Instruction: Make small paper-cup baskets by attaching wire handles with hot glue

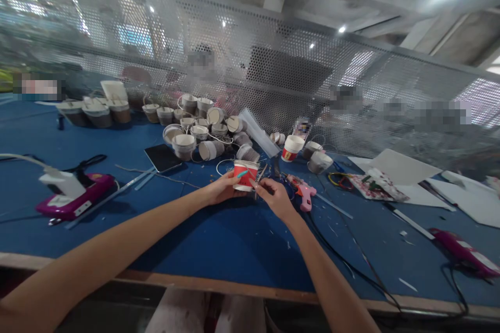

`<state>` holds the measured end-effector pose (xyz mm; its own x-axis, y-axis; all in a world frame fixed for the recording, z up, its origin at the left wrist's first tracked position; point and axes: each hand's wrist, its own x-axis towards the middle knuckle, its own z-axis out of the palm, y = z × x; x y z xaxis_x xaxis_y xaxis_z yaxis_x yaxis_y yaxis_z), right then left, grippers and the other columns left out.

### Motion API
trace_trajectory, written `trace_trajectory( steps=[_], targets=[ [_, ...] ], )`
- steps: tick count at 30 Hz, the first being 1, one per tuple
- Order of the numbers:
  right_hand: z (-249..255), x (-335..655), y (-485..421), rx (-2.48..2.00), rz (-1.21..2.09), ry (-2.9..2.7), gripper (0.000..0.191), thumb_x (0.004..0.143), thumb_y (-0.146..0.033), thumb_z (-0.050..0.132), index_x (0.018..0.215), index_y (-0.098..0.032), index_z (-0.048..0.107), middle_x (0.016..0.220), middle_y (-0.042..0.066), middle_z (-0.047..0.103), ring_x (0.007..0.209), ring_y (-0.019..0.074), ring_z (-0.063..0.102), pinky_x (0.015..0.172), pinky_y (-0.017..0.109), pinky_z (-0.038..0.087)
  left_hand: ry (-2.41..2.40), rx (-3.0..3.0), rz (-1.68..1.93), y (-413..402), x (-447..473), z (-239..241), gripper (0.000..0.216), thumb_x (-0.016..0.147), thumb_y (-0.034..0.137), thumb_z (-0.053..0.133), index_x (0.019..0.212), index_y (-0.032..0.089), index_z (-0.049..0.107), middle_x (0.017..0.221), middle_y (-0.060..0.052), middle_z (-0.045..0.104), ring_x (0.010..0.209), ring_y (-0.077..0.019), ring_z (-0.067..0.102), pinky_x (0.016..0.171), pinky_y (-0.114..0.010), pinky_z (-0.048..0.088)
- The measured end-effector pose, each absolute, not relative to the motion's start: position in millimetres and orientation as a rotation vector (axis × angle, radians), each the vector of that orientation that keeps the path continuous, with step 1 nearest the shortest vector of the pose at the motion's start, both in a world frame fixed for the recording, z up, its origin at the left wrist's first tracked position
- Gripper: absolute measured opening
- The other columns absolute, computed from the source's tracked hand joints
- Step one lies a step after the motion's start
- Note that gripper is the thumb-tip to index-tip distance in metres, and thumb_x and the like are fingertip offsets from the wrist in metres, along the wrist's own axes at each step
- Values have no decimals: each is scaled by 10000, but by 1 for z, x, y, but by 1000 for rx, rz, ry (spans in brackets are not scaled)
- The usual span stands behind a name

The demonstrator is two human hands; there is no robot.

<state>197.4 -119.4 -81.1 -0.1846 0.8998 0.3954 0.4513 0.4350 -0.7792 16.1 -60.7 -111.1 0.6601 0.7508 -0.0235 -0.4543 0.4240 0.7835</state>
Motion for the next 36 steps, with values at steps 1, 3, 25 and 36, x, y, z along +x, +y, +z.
trace_trajectory(
  steps=[1, 3, 25, 36],
  targets=[
    [-78, 198, -121, -1154, 577, -1857, 393, 818, -478, 528, 559, -184, 509, 571, -15, 487, 602, 132, 437, 628, 284, 377, 407, 838, 776, -61, 16, -110, 525, 525, 332, 830, 978, 167, 624, 880, -50, 675, 791, -175, 631, 753, -317, 460],
    [-74, 201, -122, -1124, 493, -1888, 438, 834, -476, 512, 507, -185, 515, 573, -6, 499, 660, 150, 463, 703, 309, 383, 406, 852, 771, -62, 16, -109, 527, 524, 329, 830, 980, 161, 626, 870, -50, 677, 781, -173, 632, 733, -306, 464],
    [-77, 206, -110, -964, 1028, -1106, 350, 633, -510, 697, 598, -171, 617, 505, -31, 508, 443, 67, 393, 429, 217, 277, 398, 932, 790, -64, 20, -112, 487, 602, 243, 787, 1038, 138, 598, 966, -93, 686, 823, -207, 660, 800, -361, 493],
    [-84, 207, -106, -1018, 977, -1185, 332, 684, -497, 654, 605, -178, 607, 450, -41, 461, 416, 67, 354, 426, 224, 241, 399, 900, 784, -64, 19, -113, 458, 642, 232, 759, 1052, 123, 585, 935, -89, 697, 811, -209, 671, 774, -351, 513]
  ],
)
